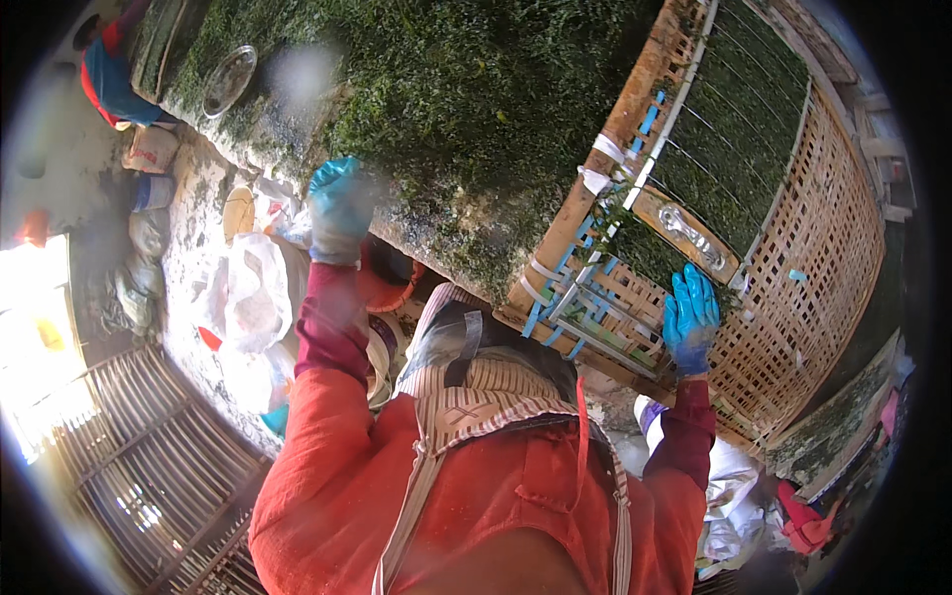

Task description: The person spreads green leaves across a rectangular section of a woven tray and uses a wooden frame to press and shape the leaves into rectangular mats, repeating this by fetching more leaves from a pile.

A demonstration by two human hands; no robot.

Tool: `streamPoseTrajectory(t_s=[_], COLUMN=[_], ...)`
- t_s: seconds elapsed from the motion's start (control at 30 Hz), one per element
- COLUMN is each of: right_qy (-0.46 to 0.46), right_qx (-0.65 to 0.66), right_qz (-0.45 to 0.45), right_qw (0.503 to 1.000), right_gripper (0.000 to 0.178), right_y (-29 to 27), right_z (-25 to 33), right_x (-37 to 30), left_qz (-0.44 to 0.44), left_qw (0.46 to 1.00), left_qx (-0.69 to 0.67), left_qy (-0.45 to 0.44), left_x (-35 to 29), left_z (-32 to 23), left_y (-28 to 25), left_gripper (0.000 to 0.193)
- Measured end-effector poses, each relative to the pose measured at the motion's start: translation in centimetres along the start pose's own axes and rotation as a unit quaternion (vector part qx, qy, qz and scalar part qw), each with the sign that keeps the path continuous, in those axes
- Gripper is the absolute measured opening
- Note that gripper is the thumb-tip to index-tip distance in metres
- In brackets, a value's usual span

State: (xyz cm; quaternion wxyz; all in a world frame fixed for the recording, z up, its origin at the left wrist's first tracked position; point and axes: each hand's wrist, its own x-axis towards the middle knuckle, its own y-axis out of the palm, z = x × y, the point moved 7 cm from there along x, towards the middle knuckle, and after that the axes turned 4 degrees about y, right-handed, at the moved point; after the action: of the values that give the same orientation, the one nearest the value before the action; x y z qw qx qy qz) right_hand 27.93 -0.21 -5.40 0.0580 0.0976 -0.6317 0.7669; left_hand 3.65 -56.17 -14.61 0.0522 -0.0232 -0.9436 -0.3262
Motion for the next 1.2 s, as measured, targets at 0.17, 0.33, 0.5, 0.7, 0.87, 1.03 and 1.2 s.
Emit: streamPoseTrajectory(t_s=[0.17, 0.33, 0.5, 0.7, 0.87, 1.03, 1.2], right_qy=[-0.012, -0.024, -0.023, 0.051, 0.018, 0.002, 0.019], right_qx=[0.008, 0.004, 0.032, 0.054, 0.021, 0.137, 0.144], right_qz=[-0.045, -0.044, -0.061, -0.138, -0.072, -0.123, -0.114], right_qw=[0.999, 0.999, 0.997, 0.988, 0.997, 0.983, 0.983], right_gripper=[0.037, 0.04, 0.039, 0.036, 0.036, 0.032, 0.029], right_y=[-1.1, -0.5, -2.3, -2.7, -0.8, -2.9, 0.2], right_z=[-0.3, -0.7, -1.4, -0.2, 0.9, 6.2, 5.5], right_x=[-0.4, -0.4, -1.9, -3.4, -1.2, 2.4, 3.6], left_qz=[0.121, 0.262, 0.337, 0.407, 0.514, 0.495, 0.432], left_qw=[0.921, 0.96, 0.765, 0.836, 0.363, 0.47, 0.67], left_qx=[0.363, 0.047, 0.531, 0.368, 0.758, 0.716, 0.593], left_qy=[0.078, -0.089, 0.137, 0.021, 0.171, 0.148, 0.113], left_x=[0.1, -5.3, -7.4, -10.8, -11.5, -11.4, -6.3], left_z=[-3.3, 4.1, 12.3, 14.4, 19.2, 16.6, 13.3], left_y=[17.1, 37.6, 36.6, 36.3, 33.2, 35.2, 31.5], left_gripper=[0.03, 0.019, 0.021, 0.055, 0.06, 0.047, 0.073])
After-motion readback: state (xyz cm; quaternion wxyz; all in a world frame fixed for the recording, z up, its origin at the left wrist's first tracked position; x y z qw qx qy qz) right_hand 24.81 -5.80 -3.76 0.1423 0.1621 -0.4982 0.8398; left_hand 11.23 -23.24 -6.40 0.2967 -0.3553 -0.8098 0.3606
